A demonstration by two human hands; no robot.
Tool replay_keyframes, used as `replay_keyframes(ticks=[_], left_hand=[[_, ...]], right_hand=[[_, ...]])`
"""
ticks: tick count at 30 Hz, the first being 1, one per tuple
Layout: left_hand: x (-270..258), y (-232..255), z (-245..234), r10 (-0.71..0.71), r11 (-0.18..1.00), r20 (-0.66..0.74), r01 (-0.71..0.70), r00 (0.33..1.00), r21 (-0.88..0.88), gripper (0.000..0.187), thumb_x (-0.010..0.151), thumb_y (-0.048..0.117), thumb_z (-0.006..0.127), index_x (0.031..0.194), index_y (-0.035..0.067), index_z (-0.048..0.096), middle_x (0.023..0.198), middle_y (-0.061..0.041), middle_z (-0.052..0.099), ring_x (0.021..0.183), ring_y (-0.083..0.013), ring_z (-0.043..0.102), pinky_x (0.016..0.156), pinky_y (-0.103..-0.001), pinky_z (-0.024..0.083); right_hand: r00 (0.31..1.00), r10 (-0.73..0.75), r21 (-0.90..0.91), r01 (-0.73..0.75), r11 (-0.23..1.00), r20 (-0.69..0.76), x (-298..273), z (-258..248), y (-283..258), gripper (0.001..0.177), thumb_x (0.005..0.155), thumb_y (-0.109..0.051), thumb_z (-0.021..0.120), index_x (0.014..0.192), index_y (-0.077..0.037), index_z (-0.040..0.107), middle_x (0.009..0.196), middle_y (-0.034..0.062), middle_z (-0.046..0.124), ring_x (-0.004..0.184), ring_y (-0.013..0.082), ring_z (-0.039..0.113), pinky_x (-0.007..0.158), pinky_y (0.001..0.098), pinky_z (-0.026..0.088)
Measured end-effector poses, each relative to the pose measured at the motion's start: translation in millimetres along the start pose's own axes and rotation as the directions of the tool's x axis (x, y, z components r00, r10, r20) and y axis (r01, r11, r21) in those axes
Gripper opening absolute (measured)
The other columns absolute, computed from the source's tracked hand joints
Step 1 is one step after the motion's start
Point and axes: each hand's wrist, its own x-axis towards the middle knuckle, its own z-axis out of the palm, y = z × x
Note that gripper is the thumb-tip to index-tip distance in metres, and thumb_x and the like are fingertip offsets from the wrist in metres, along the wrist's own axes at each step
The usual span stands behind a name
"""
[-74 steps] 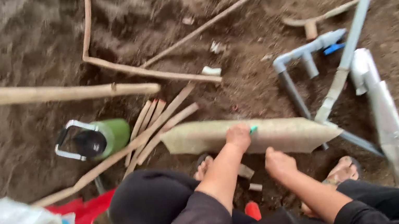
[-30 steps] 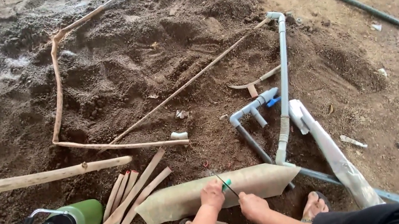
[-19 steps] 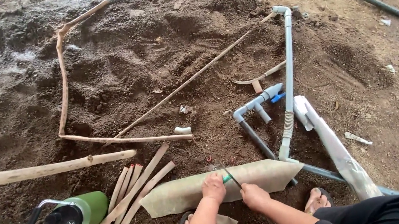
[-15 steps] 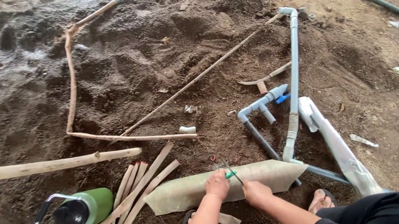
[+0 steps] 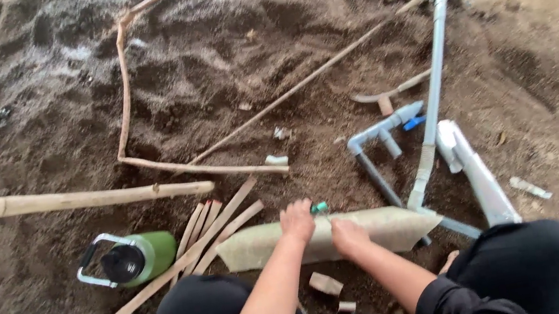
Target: The person sits on the ground and uses a knife to cut a piece of bamboo into smaller sections. They hold the bamboo with one hand and slice through it with the other, occasionally adjusting the position of the bamboo.
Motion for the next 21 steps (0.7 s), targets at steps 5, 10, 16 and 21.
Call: replay_keyframes(ticks=[5, 10, 16, 21], left_hand=[[23.7, -23.3, 52.4, 0.250, 0.943, -0.277, -0.169, 0.928, 0.286, 0.053, 0.096, 0.029, 0.074, 0.144, 0.013, 0.061, 0.124, -0.014, 0.067, 0.114, -0.0319, 0.070, 0.099, -0.046, 0.059], [19.9, 5.8, 30.5, 0.233, 0.968, -0.203, -0.207, 0.951, 0.141, 0.018, 0.099, 0.025, 0.053, 0.105, 0.012, 0.065, 0.098, -0.015, 0.070, 0.094, -0.0397, 0.075, 0.083, -0.053, 0.061], [17.3, 1.0, 19.1, 0.046, 0.998, -0.113, -0.041, 0.993, 0.044, 0.023, 0.096, 0.020, 0.047, 0.110, 0.014, 0.063, 0.105, -0.014, 0.072, 0.100, -0.0398, 0.077, 0.088, -0.055, 0.062], [-4.8, 23.7, 29.2, 0.270, 0.958, -0.124, -0.255, 0.955, 0.130, 0.021, 0.098, 0.017, 0.045, 0.106, 0.020, 0.064, 0.105, -0.009, 0.069, 0.103, -0.0357, 0.076, 0.088, -0.052, 0.063]], right_hand=[[0.999, -0.038, 0.038, 0.038, 0.999, 0.000, -59.9, -43.3, -24.8, 0.037, 0.108, -0.013, 0.046, 0.132, 0.007, 0.066, 0.126, 0.0365, 0.072, 0.128, 0.0537, 0.067, 0.104, 0.0701, 0.052], [0.998, 0.047, -0.034, -0.049, 0.998, -0.034, -6.8, -33.4, -1.0, 0.036, 0.103, -0.019, 0.050, 0.125, -0.003, 0.073, 0.115, 0.0252, 0.079, 0.116, 0.0449, 0.076, 0.094, 0.0685, 0.057], [0.989, -0.065, -0.157, 0.043, 0.987, -0.133, -29.0, -5.1, -0.4, 0.031, 0.102, -0.018, 0.058, 0.122, 0.000, 0.074, 0.106, 0.0225, 0.077, 0.107, 0.0457, 0.077, 0.087, 0.0744, 0.054], [0.973, -0.011, -0.064, -0.003, 0.998, -0.232, -4.0, 25.3, 29.2, 0.034, 0.104, -0.014, 0.047, 0.117, 0.001, 0.074, 0.104, 0.0207, 0.077, 0.106, 0.0477, 0.077, 0.082, 0.0830, 0.048]])
